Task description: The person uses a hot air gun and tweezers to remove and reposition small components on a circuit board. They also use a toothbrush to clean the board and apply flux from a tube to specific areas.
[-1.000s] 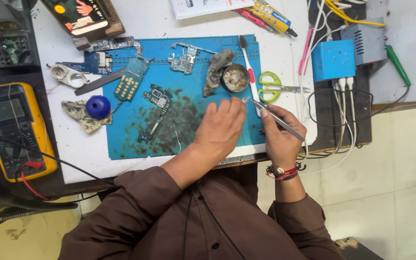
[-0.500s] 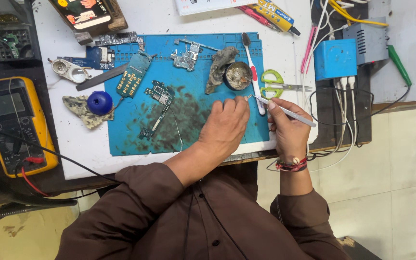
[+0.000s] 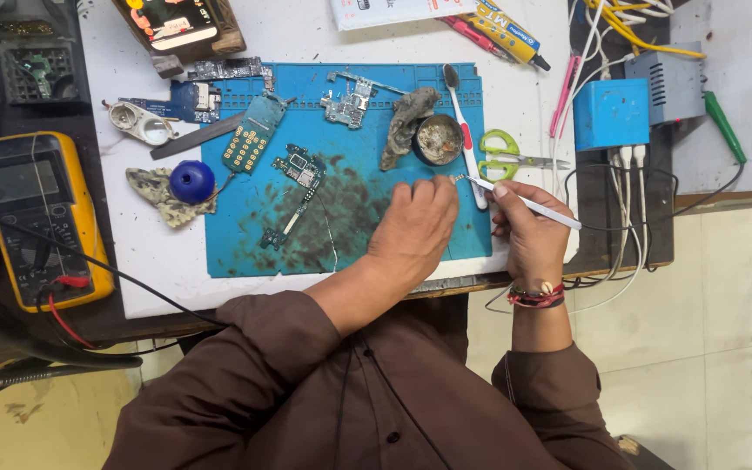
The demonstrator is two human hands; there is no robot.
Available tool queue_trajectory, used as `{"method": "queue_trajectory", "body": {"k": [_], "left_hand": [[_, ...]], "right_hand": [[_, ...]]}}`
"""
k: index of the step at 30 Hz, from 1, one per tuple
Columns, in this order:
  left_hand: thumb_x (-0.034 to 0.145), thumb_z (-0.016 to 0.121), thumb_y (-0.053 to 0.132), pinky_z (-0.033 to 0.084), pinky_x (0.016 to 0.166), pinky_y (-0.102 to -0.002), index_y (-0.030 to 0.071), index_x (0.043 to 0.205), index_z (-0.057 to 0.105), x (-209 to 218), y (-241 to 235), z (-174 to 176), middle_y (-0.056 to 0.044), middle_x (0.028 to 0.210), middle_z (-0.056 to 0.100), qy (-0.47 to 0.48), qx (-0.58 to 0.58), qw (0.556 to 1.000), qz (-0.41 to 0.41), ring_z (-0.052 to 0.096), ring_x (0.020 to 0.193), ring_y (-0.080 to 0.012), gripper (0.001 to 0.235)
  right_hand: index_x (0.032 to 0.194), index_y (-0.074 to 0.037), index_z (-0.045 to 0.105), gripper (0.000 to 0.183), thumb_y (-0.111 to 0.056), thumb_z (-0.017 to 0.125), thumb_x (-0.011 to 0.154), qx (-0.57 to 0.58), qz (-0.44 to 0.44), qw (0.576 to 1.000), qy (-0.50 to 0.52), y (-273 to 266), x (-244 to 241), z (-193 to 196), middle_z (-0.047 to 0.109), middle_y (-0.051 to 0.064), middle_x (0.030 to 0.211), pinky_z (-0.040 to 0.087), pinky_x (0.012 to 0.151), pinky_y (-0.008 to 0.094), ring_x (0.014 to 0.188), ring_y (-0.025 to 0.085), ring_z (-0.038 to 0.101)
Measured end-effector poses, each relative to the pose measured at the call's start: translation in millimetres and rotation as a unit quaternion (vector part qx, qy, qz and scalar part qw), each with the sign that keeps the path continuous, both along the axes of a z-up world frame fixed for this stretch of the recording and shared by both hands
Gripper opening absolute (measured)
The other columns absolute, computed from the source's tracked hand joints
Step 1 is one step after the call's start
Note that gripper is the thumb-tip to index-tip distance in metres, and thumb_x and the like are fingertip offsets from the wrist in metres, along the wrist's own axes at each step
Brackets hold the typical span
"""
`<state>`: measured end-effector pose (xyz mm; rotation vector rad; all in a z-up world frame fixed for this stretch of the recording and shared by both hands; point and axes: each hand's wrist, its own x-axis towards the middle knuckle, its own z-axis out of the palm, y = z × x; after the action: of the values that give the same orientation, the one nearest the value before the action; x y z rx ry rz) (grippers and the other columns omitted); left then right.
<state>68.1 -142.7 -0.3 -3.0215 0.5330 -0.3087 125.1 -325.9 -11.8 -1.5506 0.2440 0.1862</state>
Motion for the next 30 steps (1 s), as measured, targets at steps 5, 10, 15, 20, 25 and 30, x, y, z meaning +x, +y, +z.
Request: {"method": "queue_trajectory", "body": {"k": [5,10,15,20,25,30], "left_hand": [[0.081,0.062,0.031,0.040,0.075,-0.036,0.001,0.131,0.061,-2.6,2.9,-1.4,-0.010,0.119,0.055,-0.022,-0.007,1.000,0.015,0.051,0.093,-0.0214,0.059],[0.082,0.062,0.029,0.039,0.074,-0.036,0.000,0.134,0.060,-4.0,3.1,-5.7,-0.009,0.116,0.055,-0.003,-0.022,1.000,0.021,0.051,0.093,-0.0213,0.059],[0.082,0.062,0.024,0.039,0.076,-0.036,-0.001,0.135,0.059,-8.1,15.1,10.3,-0.008,0.114,0.055,-0.050,-0.098,0.994,0.009,0.051,0.094,-0.0216,0.058],[0.088,0.066,0.020,0.041,0.085,-0.042,0.001,0.135,0.061,-42.9,47.7,27.3,-0.009,0.114,0.061,-0.033,-0.297,0.954,-0.010,0.057,0.100,-0.0248,0.050],[0.092,0.074,0.023,0.042,0.094,-0.044,0.008,0.118,0.068,-83.1,89.5,25.4,-0.006,0.118,0.066,-0.080,-0.357,0.926,0.089,0.061,0.110,-0.0246,0.031],[0.092,0.077,0.022,0.039,0.100,-0.043,0.009,0.111,0.073,-102.8,118.5,15.9,-0.005,0.119,0.066,-0.116,-0.302,0.924,0.204,0.060,0.112,-0.0245,0.023]], "right_hand": [[0.105,0.002,0.073,0.021,-0.010,0.078,0.090,-0.001,0.002,1.000,0.022,-5.6,3.0,-0.5,0.073,0.005,0.083,0.048,0.054,0.021,0.062,0.008,0.061],[0.106,0.004,0.072,0.021,-0.009,0.079,0.091,-0.009,0.018,1.000,0.005,-8.8,3.1,-9.6,0.073,0.006,0.084,0.047,0.055,0.021,0.063,0.007,0.059],[0.108,0.004,0.072,0.022,-0.007,0.077,0.090,-0.028,-0.006,0.999,-0.033,-2.7,-2.2,-9.9,0.075,0.007,0.084,0.047,0.056,0.021,0.062,0.008,0.059],[0.110,0.004,0.074,0.018,-0.005,0.076,0.096,-0.116,0.059,0.975,-0.180,25.1,-30.6,-3.5,0.074,0.010,0.094,0.052,0.071,0.025,0.079,0.012,0.064],[0.111,-0.003,0.073,0.018,0.000,0.076,0.093,-0.199,0.227,0.862,-0.407,72.4,-55.0,8.7,0.074,0.012,0.107,0.057,0.084,0.033,0.096,0.023,0.073],[0.108,-0.005,0.071,0.022,0.002,0.077,0.089,-0.247,0.299,0.786,-0.482,113.4,-61.7,28.2,0.074,0.011,0.108,0.057,0.080,0.035,0.094,0.028,0.073]]}}
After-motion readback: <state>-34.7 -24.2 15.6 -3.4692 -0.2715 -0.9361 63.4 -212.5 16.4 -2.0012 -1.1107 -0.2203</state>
